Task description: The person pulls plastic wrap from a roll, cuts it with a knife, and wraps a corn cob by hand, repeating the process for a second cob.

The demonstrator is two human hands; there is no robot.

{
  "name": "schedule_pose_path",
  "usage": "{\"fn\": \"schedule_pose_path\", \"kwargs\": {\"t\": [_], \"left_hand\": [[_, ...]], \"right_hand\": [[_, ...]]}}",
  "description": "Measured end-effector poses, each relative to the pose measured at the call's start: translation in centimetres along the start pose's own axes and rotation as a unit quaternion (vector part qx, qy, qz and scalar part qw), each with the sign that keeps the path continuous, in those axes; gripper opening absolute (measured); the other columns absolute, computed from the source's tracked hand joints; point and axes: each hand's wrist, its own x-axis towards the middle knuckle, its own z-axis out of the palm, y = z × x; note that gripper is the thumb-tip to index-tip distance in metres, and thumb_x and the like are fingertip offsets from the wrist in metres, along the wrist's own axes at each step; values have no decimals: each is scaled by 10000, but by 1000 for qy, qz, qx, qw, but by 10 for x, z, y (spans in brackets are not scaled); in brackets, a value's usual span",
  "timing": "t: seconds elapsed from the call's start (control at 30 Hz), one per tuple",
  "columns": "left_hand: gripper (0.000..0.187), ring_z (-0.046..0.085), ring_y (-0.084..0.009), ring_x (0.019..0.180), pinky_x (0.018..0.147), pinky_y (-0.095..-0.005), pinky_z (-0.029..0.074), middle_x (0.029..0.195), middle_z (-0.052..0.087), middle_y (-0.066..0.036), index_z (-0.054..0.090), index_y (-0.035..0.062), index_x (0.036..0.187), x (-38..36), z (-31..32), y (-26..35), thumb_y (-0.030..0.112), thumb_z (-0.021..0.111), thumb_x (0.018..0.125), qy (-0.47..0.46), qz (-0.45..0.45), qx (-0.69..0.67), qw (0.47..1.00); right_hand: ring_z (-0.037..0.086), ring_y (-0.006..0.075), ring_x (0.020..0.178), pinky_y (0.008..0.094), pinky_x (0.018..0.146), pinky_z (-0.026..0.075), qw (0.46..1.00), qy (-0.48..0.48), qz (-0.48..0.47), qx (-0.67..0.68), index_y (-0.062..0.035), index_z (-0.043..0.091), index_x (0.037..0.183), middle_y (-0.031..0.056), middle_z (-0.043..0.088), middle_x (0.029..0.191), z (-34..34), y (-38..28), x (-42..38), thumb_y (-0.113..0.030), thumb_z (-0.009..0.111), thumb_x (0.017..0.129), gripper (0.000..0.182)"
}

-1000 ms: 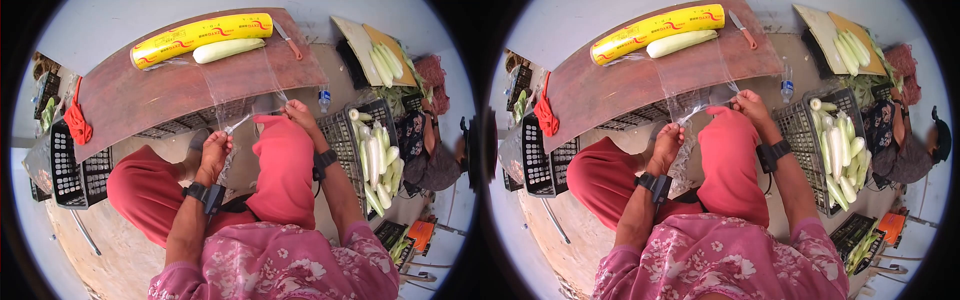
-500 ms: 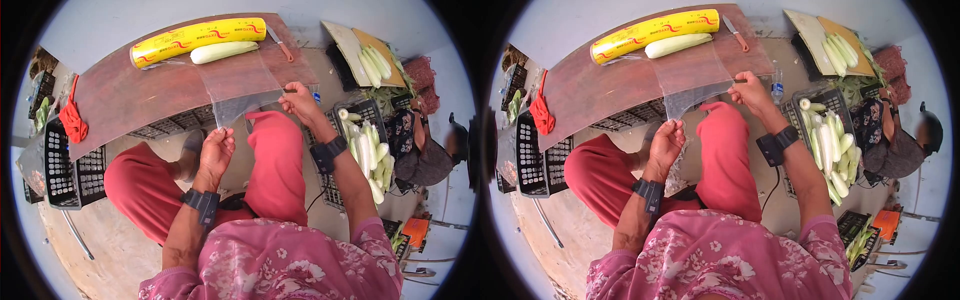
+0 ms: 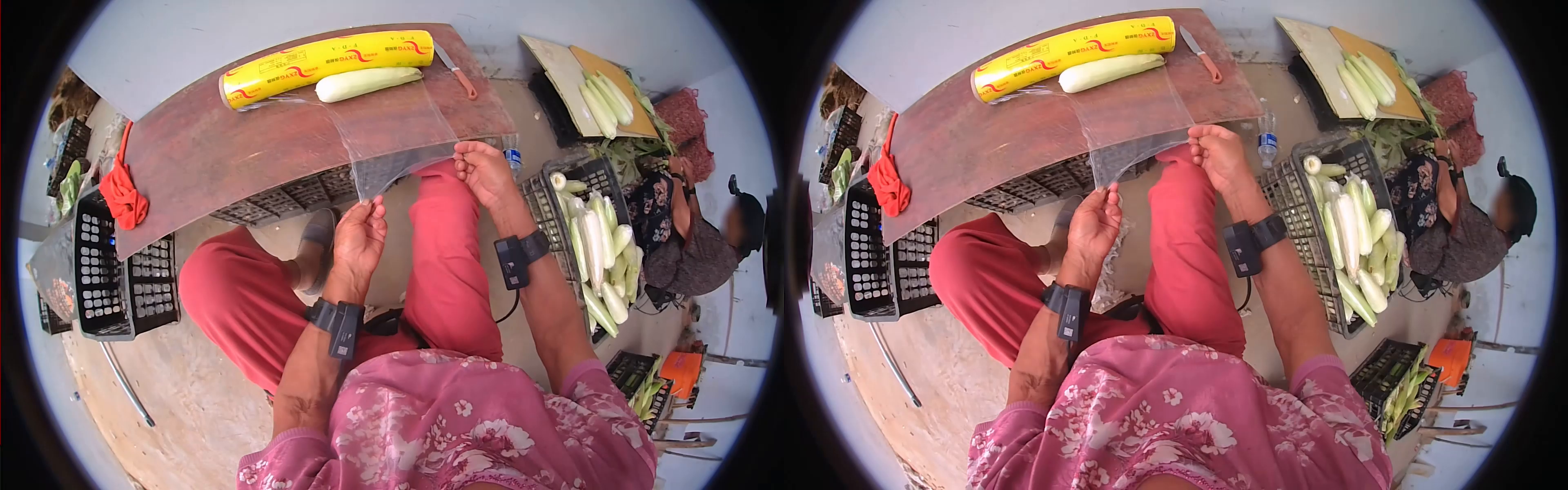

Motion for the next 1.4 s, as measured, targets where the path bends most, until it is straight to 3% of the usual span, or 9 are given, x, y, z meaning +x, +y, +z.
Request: {"fn": "schedule_pose_path", "kwargs": {"t": [0.23,0.6,0.83,0.93,1.03,1.13,1.23,1.33,1.4], "left_hand": [[63,595,-150,713,556,-228,464,951,625,-118,525,14,937,-2,-1,-6,9,541,876,-12,20,41,999],[67,613,-178,805,567,-234,454,1019,610,-129,497,27,959,-12,8,-4,18,511,894,-26,22,55,998],[124,607,-232,967,638,-235,513,1119,545,-208,437,-67,1032,-2,12,1,-8,418,925,-26,-31,-107,993],[133,612,-234,940,700,-253,545,1079,553,-216,441,-89,1022,0,20,-3,-6,394,929,43,-19,-122,991],[134,625,-224,878,702,-259,546,993,579,-187,456,-84,999,8,17,-7,0,384,924,76,-18,-97,992],[105,627,-231,867,659,-251,535,949,579,-168,448,-56,981,18,9,-14,6,380,929,101,3,-48,994],[79,631,-238,854,626,-244,521,943,573,-159,436,-24,966,23,3,-20,10,371,935,112,18,9,993],[70,634,-244,835,612,-244,516,961,565,-160,421,-5,970,24,4,-24,1,361,934,107,3,-26,994],[85,635,-251,835,618,-252,522,969,557,-162,412,-7,990,26,8,-24,-10,352,931,105,-3,-79,991]], "right_hand": [[630,268,857,326,644,486,995,55,-6,84,50,492,1092,125,571,931,17,-1,-4,-4,564,821,285],[621,193,765,224,554,492,980,160,-111,-34,102,443,1174,142,535,1014,33,28,2,99,657,728,494],[604,151,733,191,497,471,962,175,-129,-163,66,523,1155,150,511,1101,35,26,-8,103,660,694,483],[612,170,801,237,567,496,959,179,-117,-185,56,554,1138,146,551,1110,36,22,-12,92,673,676,479],[605,124,739,192,526,454,949,148,-138,-241,50,515,1195,150,520,1198,28,27,-6,106,636,701,512],[590,166,872,257,722,496,946,134,-130,-265,48,567,1156,139,555,1154,21,26,-7,87,657,664,502],[581,178,934,259,760,486,935,101,-139,-310,40,567,1165,152,551,1171,13,22,-5,90,642,660,513],[579,91,748,206,570,436,937,81,-118,-320,41,498,1237,125,525,1230,7,17,-4,90,612,725,526],[578,91,758,204,578,435,942,88,-107,-304,42,494,1240,126,527,1224,9,16,-6,87,607,731,524]]}}
